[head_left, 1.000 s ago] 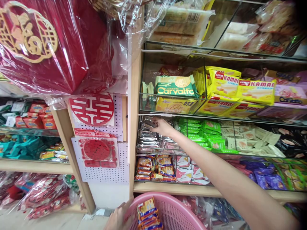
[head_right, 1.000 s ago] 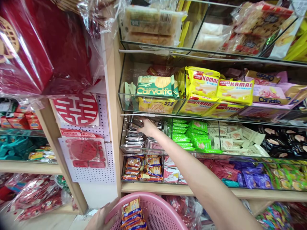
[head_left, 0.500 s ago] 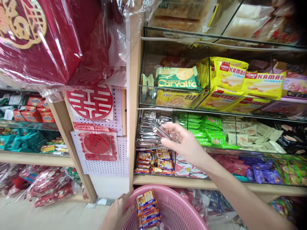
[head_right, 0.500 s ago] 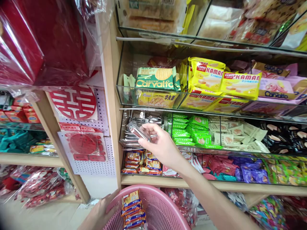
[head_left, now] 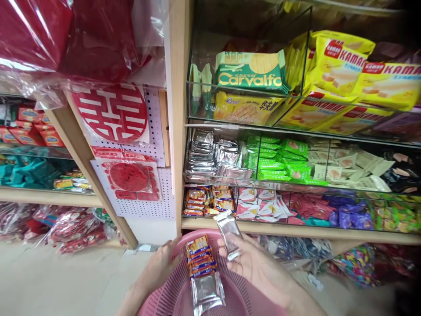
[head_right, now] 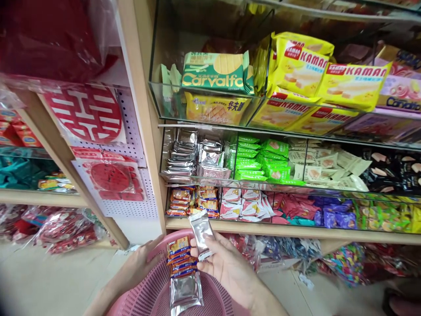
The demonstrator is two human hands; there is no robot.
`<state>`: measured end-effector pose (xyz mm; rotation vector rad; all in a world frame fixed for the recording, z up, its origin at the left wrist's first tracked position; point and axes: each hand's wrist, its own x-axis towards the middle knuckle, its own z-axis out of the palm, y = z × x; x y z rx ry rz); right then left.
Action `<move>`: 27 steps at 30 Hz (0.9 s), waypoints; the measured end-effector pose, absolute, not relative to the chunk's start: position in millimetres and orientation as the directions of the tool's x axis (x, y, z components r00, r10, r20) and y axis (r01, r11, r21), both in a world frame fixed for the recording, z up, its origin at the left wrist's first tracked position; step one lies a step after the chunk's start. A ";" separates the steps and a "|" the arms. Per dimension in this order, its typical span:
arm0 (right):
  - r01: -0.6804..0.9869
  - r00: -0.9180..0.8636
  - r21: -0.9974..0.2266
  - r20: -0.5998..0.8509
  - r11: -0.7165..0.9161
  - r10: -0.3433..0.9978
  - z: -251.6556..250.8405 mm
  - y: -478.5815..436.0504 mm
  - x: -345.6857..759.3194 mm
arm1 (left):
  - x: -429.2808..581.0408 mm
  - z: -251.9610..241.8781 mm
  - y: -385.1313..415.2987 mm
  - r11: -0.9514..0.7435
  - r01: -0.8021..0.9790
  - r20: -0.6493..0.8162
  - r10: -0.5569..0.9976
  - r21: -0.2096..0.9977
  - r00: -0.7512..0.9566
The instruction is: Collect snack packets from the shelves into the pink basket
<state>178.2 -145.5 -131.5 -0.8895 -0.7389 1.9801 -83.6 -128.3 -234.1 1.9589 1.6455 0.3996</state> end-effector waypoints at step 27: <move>0.489 -0.427 -0.792 -0.584 -0.367 0.691 -231.6 -135.2 157.1 | -84.6 -239.0 -133.6 -0.104 0.806 -0.106 0.974 0.582 0.202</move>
